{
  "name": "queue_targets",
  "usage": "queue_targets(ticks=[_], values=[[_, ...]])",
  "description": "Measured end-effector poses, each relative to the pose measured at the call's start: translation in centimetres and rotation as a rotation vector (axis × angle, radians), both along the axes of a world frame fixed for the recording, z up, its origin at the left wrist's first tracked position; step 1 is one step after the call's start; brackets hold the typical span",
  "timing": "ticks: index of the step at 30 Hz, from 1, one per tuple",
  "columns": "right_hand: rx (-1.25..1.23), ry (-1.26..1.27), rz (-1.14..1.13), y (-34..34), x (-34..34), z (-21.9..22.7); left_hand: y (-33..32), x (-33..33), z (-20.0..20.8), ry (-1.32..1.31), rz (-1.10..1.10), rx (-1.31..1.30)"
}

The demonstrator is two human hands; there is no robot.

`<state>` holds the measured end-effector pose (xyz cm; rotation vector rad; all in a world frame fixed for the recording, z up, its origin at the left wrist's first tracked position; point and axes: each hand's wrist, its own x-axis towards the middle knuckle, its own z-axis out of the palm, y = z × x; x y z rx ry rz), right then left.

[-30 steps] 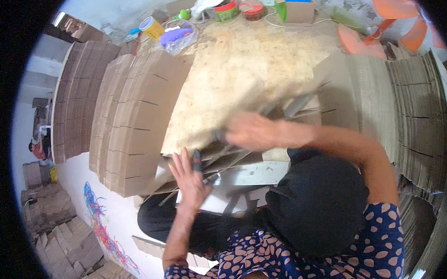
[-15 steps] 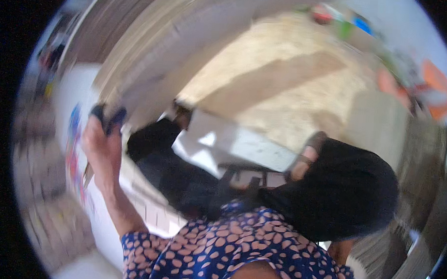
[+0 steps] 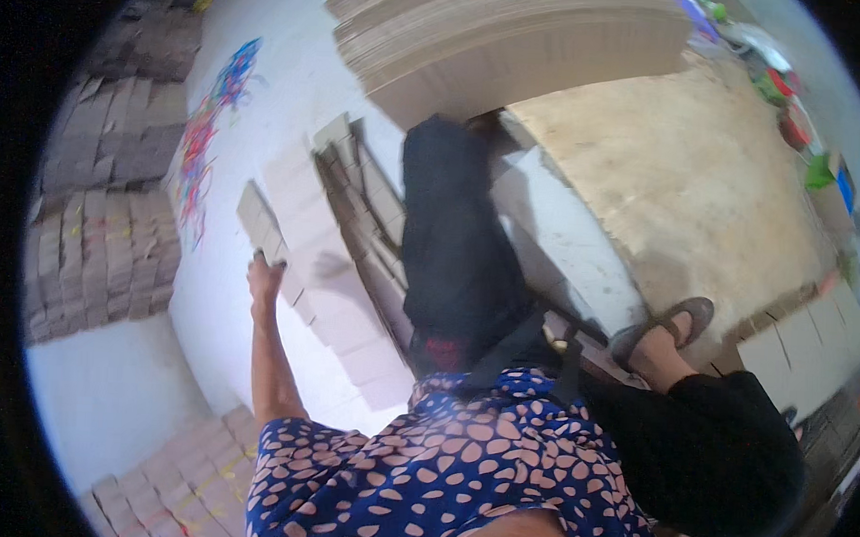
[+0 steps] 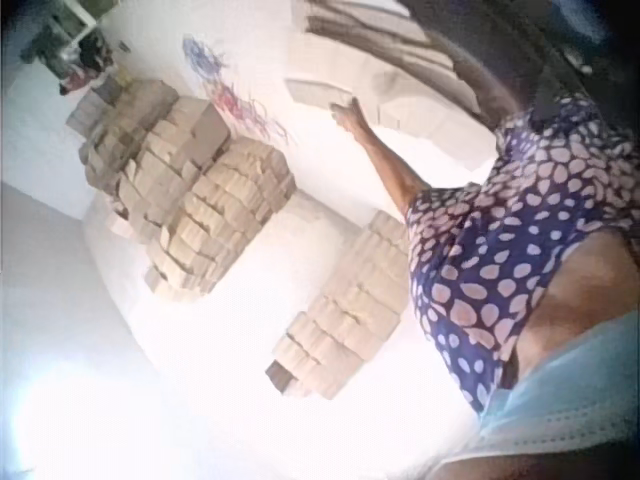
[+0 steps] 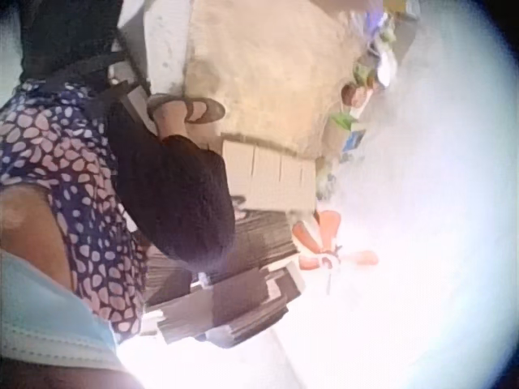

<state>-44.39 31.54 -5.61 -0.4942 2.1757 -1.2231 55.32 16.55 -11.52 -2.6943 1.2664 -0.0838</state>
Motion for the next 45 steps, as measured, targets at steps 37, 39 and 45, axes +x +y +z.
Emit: queue_targets(ticks=[37, 39, 45], values=[[-0.062, 1.015, 0.9, -42.4, 11.7, -0.6, -39.4, -62.8, 4.3, 0.486, -1.525, 0.071], [-0.107, 1.013, 0.896, -41.4, 12.6, 0.2, -38.2, -63.2, 3.6, 0.499, -1.573, 0.084], [-0.198, 1.072, 0.803, -37.7, 13.7, 2.4, -36.1, -65.6, 2.2, 0.439, -1.506, 0.041]])
